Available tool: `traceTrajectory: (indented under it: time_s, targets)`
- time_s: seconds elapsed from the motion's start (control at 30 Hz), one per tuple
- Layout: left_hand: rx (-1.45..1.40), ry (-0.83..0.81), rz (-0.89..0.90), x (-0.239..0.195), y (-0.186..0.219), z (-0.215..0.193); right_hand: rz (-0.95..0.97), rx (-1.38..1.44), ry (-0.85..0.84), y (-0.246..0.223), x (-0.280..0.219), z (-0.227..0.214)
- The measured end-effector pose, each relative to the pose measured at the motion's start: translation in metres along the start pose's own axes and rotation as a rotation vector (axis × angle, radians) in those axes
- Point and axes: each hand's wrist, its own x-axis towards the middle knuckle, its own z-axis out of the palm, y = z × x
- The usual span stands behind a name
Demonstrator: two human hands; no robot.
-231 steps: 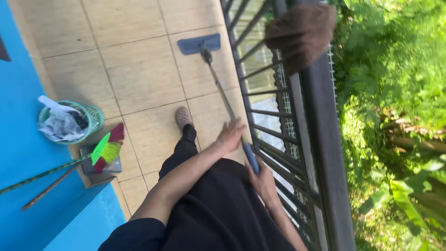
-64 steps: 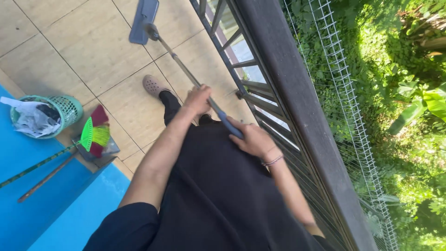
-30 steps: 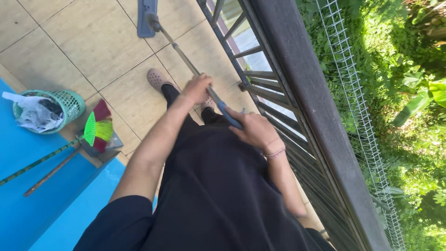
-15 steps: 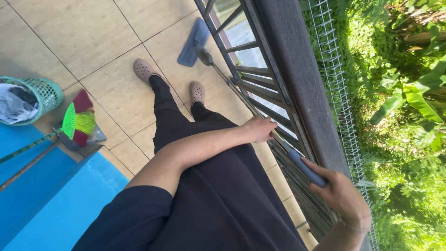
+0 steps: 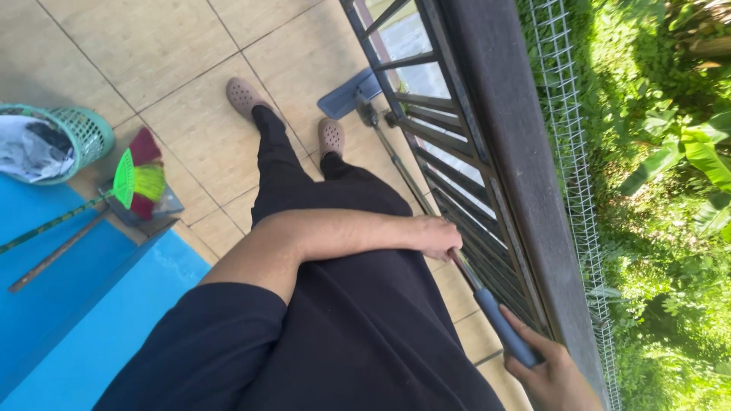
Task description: Mopping a balcony floor using a flat mop.
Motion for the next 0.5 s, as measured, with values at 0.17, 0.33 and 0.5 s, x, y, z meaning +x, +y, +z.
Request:
traceTrajectory:
  time_s: [0.17,0.33,0.5]
  targets:
    - [-0.078,-0.143,-0.186,-0.031,0.012,-0.090,-0.045,0.112,0.044,-0.022,0.008,-0.019]
    - [-0.058,-0.134,-0.358,-0.037,-0.018,-0.094,-0.168,0.010,0.039,-0.062,0.035,-0.022]
    - [0.096,0.009,-0.807,-0.091,-0.107,-0.101,-0.476,0.195,0.002,-0.136,0.110,0.014]
